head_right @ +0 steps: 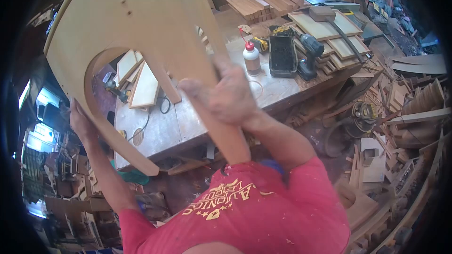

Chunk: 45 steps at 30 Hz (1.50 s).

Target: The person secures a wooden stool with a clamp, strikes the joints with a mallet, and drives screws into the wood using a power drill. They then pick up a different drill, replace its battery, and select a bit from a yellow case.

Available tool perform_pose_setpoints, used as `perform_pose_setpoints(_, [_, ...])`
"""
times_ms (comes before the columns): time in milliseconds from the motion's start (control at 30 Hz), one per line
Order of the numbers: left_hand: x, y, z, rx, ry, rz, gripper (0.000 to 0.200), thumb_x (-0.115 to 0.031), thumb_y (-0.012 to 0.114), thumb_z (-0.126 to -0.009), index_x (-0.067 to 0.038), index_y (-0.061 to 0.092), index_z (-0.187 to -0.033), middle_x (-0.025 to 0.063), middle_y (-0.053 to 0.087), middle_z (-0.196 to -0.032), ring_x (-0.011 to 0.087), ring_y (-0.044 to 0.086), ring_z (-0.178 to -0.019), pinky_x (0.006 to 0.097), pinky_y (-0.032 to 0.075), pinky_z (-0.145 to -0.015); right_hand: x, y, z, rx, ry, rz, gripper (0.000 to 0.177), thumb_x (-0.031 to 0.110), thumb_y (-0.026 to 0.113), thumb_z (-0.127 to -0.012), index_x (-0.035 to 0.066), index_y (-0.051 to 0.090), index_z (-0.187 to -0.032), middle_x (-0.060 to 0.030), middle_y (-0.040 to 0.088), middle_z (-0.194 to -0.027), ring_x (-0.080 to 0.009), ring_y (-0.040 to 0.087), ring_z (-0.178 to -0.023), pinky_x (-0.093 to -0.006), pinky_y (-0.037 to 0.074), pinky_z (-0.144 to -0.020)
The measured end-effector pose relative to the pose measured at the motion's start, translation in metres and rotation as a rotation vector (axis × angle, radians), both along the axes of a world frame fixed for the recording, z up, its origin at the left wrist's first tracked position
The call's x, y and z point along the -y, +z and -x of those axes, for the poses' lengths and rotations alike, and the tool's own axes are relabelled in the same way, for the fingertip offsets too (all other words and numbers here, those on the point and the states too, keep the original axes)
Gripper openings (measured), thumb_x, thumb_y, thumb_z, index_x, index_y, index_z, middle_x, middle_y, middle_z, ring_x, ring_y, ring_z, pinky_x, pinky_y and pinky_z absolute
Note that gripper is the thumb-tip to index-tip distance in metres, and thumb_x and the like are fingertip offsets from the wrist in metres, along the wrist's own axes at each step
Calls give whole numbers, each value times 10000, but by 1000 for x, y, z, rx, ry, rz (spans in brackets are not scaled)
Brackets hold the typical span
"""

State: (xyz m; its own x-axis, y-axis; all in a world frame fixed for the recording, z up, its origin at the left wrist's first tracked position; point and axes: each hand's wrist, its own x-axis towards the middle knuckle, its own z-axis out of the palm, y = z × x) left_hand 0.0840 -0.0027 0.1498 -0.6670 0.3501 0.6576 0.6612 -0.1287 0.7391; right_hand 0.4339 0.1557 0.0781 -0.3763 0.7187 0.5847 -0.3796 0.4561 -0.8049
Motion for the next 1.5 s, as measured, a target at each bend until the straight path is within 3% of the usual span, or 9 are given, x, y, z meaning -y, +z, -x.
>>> perform_pose_setpoints(67, [-3,2,-33,-246,286,57,615,-352,537,-982,76,402,-1404,176,531,-1338,270,493,-1254,375,342,-1083,5,-3,21,-110,54,20,423,281,737,-880,-56,605,-1100,-106,697,-947,-142,650,-829,-297,529,-734])
perform_pose_setpoints(133, [-13,-4,-98,-314,215,-91,680,-369,542,-969,64,330,-1448,185,513,-1351,290,491,-1246,394,345,-1076,17,10,27,-109,210,132,429,278,728,-892,-29,547,-1130,-102,659,-976,-126,618,-884,-294,516,-757])
perform_pose_setpoints(200, [-26,-10,-164,-359,-152,2,776,-377,589,-926,62,264,-1478,195,488,-1368,300,489,-1244,410,353,-1068,30,1,50,-136,101,55,395,281,711,-864,-37,557,-1042,-186,627,-852,-297,644,-788,-410,513,-694])
perform_pose_setpoints(500, [-50,16,-225,71,-117,328,854,-87,757,-791,2,281,-1495,135,543,-1225,198,571,-1068,338,445,-964,33,-10,87,-328,262,-136,601,225,757,-744,-42,439,-1180,-209,495,-969,-405,559,-805,-479,465,-640])
perform_pose_setpoints(667, [-32,0,-235,51,-23,340,597,-248,709,-819,19,446,-1283,109,552,-1064,174,553,-893,311,462,-795,-46,-55,51,-134,673,-580,652,266,773,-755,-23,497,-1269,-227,543,-1156,-405,547,-1078,-458,440,-955])
perform_pose_setpoints(867, [2,-49,-247,52,206,221,556,-240,679,-857,42,441,-1272,134,543,-1082,191,528,-902,342,451,-823,-256,-91,42,110,-485,-128,493,249,748,-851,-36,528,-1188,-153,613,-1048,-220,619,-892,-340,509,-776])
perform_pose_setpoints(1033, [19,-75,-258,24,210,188,501,-214,640,-891,35,433,-1274,143,525,-1138,202,525,-922,352,451,-835,-324,-17,73,208,-85,-230,429,314,722,-859,-42,625,-1077,-220,668,-960,-327,651,-949,-418,491,-825])
perform_pose_setpoints(1267, [26,-100,-279,136,260,80,584,-139,647,-834,38,372,-1318,163,507,-1157,206,528,-943,344,465,-850,-333,-8,83,-105,-567,-344,214,201,664,-898,-10,687,-873,-142,699,-787,-265,702,-741,-360,526,-717])
perform_pose_setpoints(1500, [53,-124,-275,150,305,40,607,-157,642,-818,44,383,-1329,169,529,-1187,209,552,-948,349,493,-834,-382,-18,138,-17,-393,-180,296,246,611,-938,-6,675,-1079,-144,706,-979,-245,664,-842,-342,501,-731])
